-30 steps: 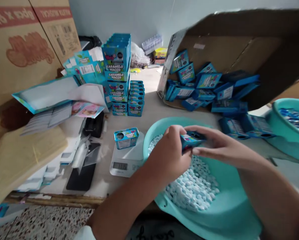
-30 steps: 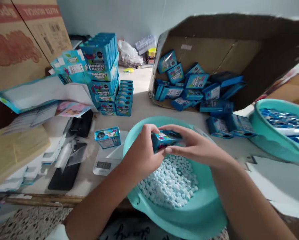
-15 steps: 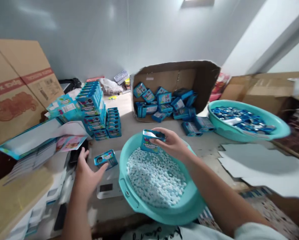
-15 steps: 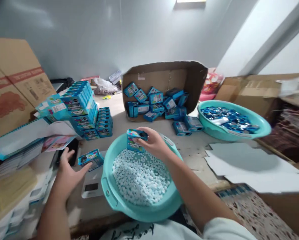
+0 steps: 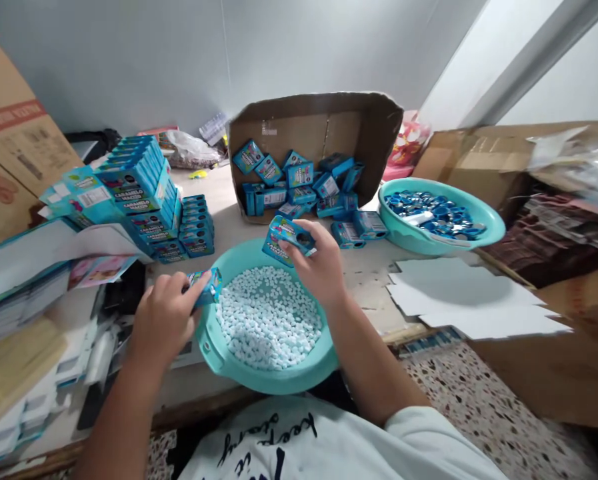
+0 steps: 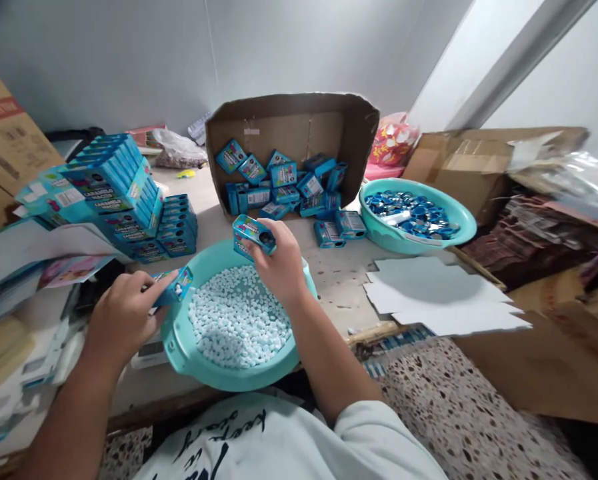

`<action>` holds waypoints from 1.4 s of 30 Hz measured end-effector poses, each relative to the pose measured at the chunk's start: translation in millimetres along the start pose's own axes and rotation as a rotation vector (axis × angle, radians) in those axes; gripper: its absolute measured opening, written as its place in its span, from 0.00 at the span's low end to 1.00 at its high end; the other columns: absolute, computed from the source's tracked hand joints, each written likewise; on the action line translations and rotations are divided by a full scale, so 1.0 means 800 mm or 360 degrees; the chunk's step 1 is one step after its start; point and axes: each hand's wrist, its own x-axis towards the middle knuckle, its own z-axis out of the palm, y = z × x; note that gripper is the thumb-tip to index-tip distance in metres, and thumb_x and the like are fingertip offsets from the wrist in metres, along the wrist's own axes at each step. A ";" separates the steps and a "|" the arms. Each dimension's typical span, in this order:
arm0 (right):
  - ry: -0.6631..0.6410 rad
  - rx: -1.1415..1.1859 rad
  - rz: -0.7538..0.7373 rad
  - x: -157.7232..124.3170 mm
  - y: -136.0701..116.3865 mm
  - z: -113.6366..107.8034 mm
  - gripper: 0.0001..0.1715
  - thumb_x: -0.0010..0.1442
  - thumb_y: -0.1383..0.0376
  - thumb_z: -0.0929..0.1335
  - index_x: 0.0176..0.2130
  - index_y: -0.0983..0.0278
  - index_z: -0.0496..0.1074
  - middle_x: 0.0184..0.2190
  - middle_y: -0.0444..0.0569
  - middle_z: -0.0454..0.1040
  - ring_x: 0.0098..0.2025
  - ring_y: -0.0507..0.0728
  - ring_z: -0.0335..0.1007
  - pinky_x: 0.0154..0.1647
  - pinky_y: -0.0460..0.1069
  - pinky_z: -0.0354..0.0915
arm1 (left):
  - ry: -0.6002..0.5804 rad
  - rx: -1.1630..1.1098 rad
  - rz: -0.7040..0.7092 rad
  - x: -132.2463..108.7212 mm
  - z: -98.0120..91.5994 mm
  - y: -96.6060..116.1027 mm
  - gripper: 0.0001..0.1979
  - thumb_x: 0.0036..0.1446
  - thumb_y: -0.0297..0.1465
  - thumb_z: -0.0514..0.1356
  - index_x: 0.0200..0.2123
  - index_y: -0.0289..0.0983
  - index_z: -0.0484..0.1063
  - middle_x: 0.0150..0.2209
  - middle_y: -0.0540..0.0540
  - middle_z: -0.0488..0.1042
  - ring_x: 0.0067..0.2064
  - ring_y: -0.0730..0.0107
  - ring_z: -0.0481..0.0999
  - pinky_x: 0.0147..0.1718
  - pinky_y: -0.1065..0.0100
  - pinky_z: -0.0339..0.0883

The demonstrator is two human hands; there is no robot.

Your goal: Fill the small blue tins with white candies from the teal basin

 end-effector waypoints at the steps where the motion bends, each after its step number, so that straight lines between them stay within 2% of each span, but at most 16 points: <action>1: -0.0017 0.0028 0.0001 0.000 0.002 0.002 0.16 0.61 0.58 0.71 0.47 0.61 0.74 0.46 0.53 0.77 0.49 0.62 0.74 0.51 0.57 0.70 | -0.0026 0.0038 0.0034 0.001 -0.002 0.004 0.26 0.58 0.26 0.60 0.60 0.44 0.74 0.38 0.42 0.70 0.40 0.54 0.69 0.38 0.58 0.66; 7: -0.0063 0.0101 -0.0019 0.001 0.004 0.001 0.16 0.61 0.58 0.71 0.48 0.60 0.74 0.46 0.53 0.78 0.49 0.62 0.74 0.51 0.57 0.70 | -0.0110 0.0228 0.0059 -0.005 -0.006 0.013 0.29 0.55 0.22 0.61 0.59 0.46 0.75 0.39 0.42 0.69 0.41 0.54 0.67 0.37 0.58 0.64; 12: -0.0031 0.0166 -0.0025 -0.001 0.001 -0.003 0.16 0.62 0.57 0.71 0.48 0.60 0.74 0.48 0.53 0.78 0.49 0.62 0.74 0.51 0.56 0.70 | -0.0163 0.0127 0.0133 -0.006 -0.011 0.008 0.29 0.55 0.23 0.61 0.59 0.47 0.75 0.39 0.43 0.70 0.41 0.55 0.67 0.38 0.59 0.65; 17: 0.0017 0.0146 -0.0057 -0.004 -0.012 -0.016 0.15 0.62 0.59 0.71 0.49 0.60 0.73 0.47 0.53 0.77 0.50 0.62 0.74 0.51 0.56 0.70 | -0.0147 0.0087 0.0026 -0.005 -0.007 0.010 0.28 0.53 0.21 0.61 0.57 0.45 0.76 0.38 0.43 0.69 0.40 0.57 0.66 0.40 0.59 0.66; 20: -0.0118 0.0093 -0.0064 -0.010 -0.018 -0.027 0.16 0.63 0.59 0.71 0.49 0.59 0.73 0.47 0.52 0.77 0.49 0.62 0.74 0.50 0.55 0.70 | -0.0147 0.0122 0.0002 -0.010 -0.005 0.004 0.28 0.54 0.22 0.61 0.57 0.46 0.76 0.39 0.43 0.69 0.40 0.57 0.66 0.40 0.59 0.66; 23: -0.0284 0.0041 -0.0056 -0.020 -0.011 -0.033 0.15 0.63 0.58 0.70 0.49 0.59 0.73 0.45 0.51 0.77 0.46 0.62 0.74 0.48 0.55 0.70 | -0.0055 0.0104 0.0048 -0.019 -0.007 -0.008 0.25 0.57 0.24 0.61 0.58 0.46 0.76 0.39 0.43 0.68 0.40 0.58 0.67 0.42 0.59 0.66; 26: -0.0310 -0.0042 -0.0003 -0.030 0.008 -0.030 0.15 0.62 0.58 0.70 0.49 0.59 0.73 0.44 0.53 0.77 0.46 0.64 0.74 0.46 0.56 0.69 | 0.0162 0.0053 0.0050 -0.031 -0.010 -0.013 0.21 0.61 0.28 0.61 0.57 0.42 0.76 0.39 0.42 0.68 0.40 0.59 0.68 0.44 0.58 0.67; 28: -0.0327 -0.0098 0.0032 -0.035 0.023 -0.024 0.15 0.62 0.58 0.70 0.48 0.59 0.73 0.44 0.54 0.78 0.46 0.65 0.75 0.46 0.57 0.69 | 0.0216 0.0079 0.0010 -0.037 -0.012 -0.010 0.20 0.62 0.29 0.60 0.57 0.40 0.77 0.39 0.41 0.68 0.40 0.58 0.69 0.44 0.57 0.66; 33: -0.0366 -0.0151 0.0071 -0.036 0.040 -0.015 0.17 0.61 0.57 0.70 0.48 0.61 0.73 0.44 0.56 0.78 0.46 0.66 0.75 0.45 0.58 0.70 | -0.0147 0.0182 0.0033 -0.033 -0.019 0.001 0.27 0.57 0.22 0.59 0.59 0.43 0.75 0.39 0.41 0.69 0.40 0.55 0.68 0.39 0.58 0.64; 37: -0.0375 -0.0152 0.0075 -0.035 0.039 -0.015 0.17 0.60 0.57 0.70 0.48 0.61 0.73 0.45 0.56 0.78 0.47 0.67 0.75 0.47 0.58 0.70 | -0.0172 0.0220 0.0148 -0.025 -0.022 0.002 0.27 0.56 0.21 0.59 0.59 0.41 0.75 0.37 0.42 0.68 0.39 0.55 0.67 0.37 0.58 0.63; 42: -0.0374 -0.0143 0.0087 -0.038 0.040 -0.015 0.18 0.60 0.56 0.70 0.48 0.62 0.73 0.45 0.57 0.78 0.47 0.67 0.75 0.47 0.59 0.70 | -0.0156 0.0158 0.0257 -0.021 -0.013 0.009 0.27 0.56 0.20 0.59 0.59 0.38 0.74 0.35 0.43 0.66 0.38 0.57 0.66 0.38 0.59 0.64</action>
